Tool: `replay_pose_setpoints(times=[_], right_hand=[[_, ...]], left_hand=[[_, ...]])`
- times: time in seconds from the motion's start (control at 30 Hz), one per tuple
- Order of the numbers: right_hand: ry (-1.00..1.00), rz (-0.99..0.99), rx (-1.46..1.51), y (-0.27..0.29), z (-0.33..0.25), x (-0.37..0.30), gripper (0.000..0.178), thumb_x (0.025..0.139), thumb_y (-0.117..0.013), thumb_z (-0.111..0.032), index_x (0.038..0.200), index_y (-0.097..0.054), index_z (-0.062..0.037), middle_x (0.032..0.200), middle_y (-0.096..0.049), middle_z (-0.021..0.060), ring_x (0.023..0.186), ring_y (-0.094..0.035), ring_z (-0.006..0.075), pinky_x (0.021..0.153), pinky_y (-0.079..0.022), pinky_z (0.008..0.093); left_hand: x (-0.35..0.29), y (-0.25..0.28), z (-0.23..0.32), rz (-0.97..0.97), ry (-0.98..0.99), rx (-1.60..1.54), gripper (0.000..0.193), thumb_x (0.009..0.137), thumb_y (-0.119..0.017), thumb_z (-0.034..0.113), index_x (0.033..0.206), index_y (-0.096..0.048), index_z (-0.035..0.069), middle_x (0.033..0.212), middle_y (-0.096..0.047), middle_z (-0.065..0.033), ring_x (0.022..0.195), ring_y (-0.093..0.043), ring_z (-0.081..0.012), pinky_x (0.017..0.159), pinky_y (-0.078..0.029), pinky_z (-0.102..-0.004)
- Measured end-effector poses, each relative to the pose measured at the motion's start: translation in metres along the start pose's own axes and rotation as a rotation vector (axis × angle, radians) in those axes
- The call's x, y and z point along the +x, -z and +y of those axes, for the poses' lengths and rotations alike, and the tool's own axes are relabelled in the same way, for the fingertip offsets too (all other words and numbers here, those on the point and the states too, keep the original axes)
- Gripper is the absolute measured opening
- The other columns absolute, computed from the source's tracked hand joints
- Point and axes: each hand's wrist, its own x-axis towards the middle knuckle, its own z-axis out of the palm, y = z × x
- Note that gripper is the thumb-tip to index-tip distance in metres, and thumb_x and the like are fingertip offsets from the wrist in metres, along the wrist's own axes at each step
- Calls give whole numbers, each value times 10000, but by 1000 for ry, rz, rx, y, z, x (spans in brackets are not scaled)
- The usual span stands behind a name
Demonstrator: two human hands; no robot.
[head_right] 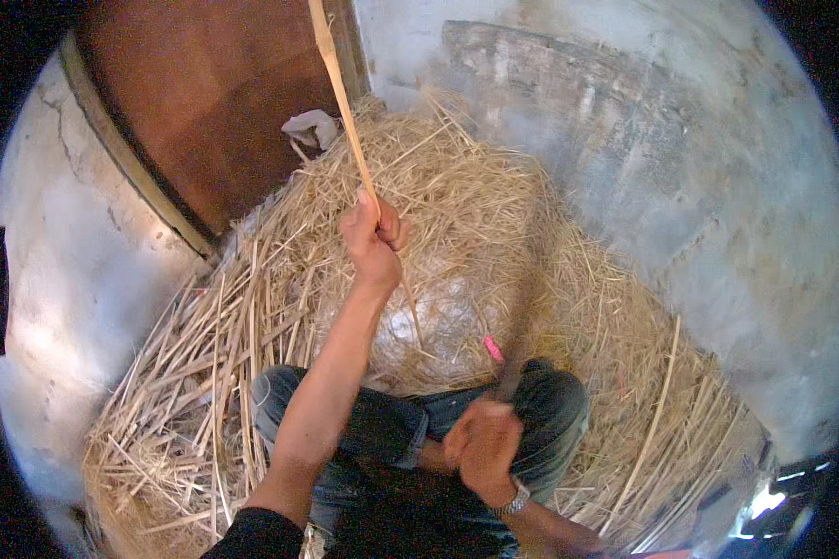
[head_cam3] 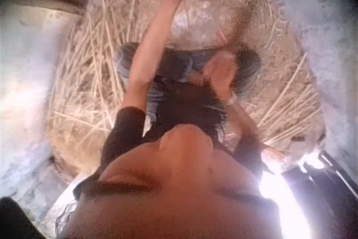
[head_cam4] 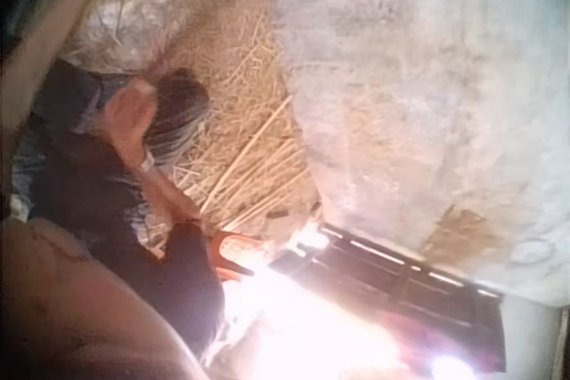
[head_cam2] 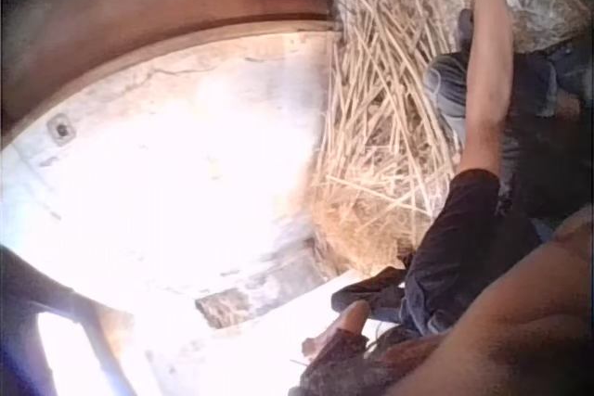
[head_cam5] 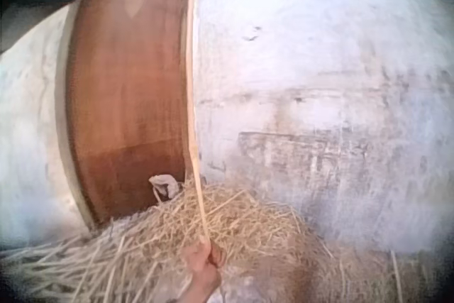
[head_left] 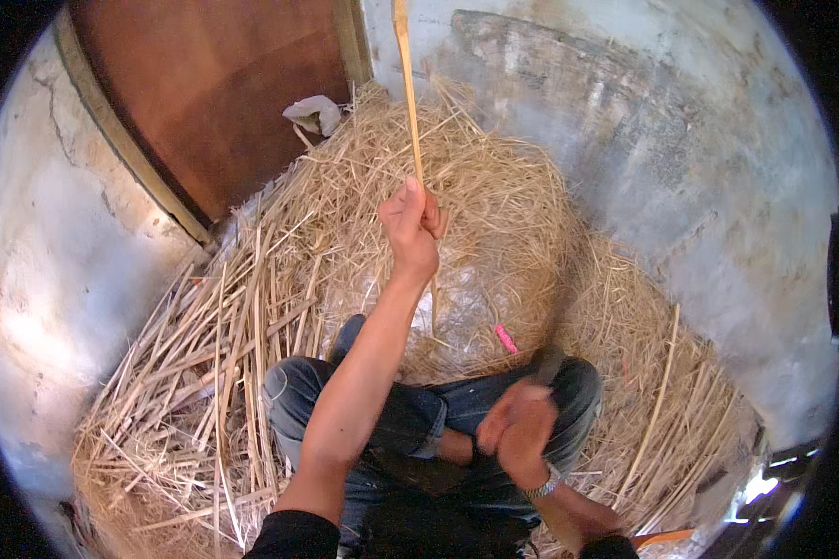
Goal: The person is stripping a piece of bamboo by hand using a large knife and then a smaller blade to refine the strip.
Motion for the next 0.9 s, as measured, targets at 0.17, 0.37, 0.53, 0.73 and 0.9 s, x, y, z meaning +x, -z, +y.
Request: replay_pose_setpoints(times=[0.17, 0.37, 0.53, 0.73, 0.9], right_hand=[[-776, -15, -61, 16, -55, 28, 546, 976, -437, -607, 840, -510, -83, 610, -504, 69, 420, -477, 183, 373, -393, 329], [145, 75, 415, -2, -107, 25, 468, 1022, -402, -519, 867, -523, -94, 617, -463, 11, 438, -415, 147, 390, -372, 344], [-747, -306, 54, 15, 11, -19, 473, 995, -474, -537, 806, -479, -103, 617, -487, -1, 459, -472, 130, 433, -452, 313], [-765, -135, 29, -1, -38, 24, 515, 966, -471, -607, 843, -484, -108, 578, -401, -8, 399, -394, 119, 372, -384, 282], [-389, 91, 246, 6, -81, 51, 538, 962, -459, -627, 853, -465, -100, 561, -381, 5, 420, -402, 124, 362, -331, 284]], left_hand=[[9, 1, 2, 8, -38, 9, 503, 1010, -527, 399, 629, -447, 80, 523, -322, 22, 426, -235, -78, 426, -195, -266], [2, -1, -6, -4, 7, 47, 497, 1013, -523, 387, 629, -450, 80, 519, -313, 24, 424, -227, -81, 419, -190, -269], [0, -4, -19, -46, -2, 344, 495, 997, -546, 380, 615, -442, 83, 514, -361, 7, 428, -274, -93, 419, -215, -276], [-6, -3, -23, -16, -29, 214, 454, 972, -614, 339, 619, -469, 91, 533, -391, 35, 422, -324, -64, 403, -204, -258], [13, 42, 21, -5, 38, 97, 468, 992, -543, 402, 650, -442, 98, 534, -341, 31, 421, -264, -78, 409, -208, -261]])
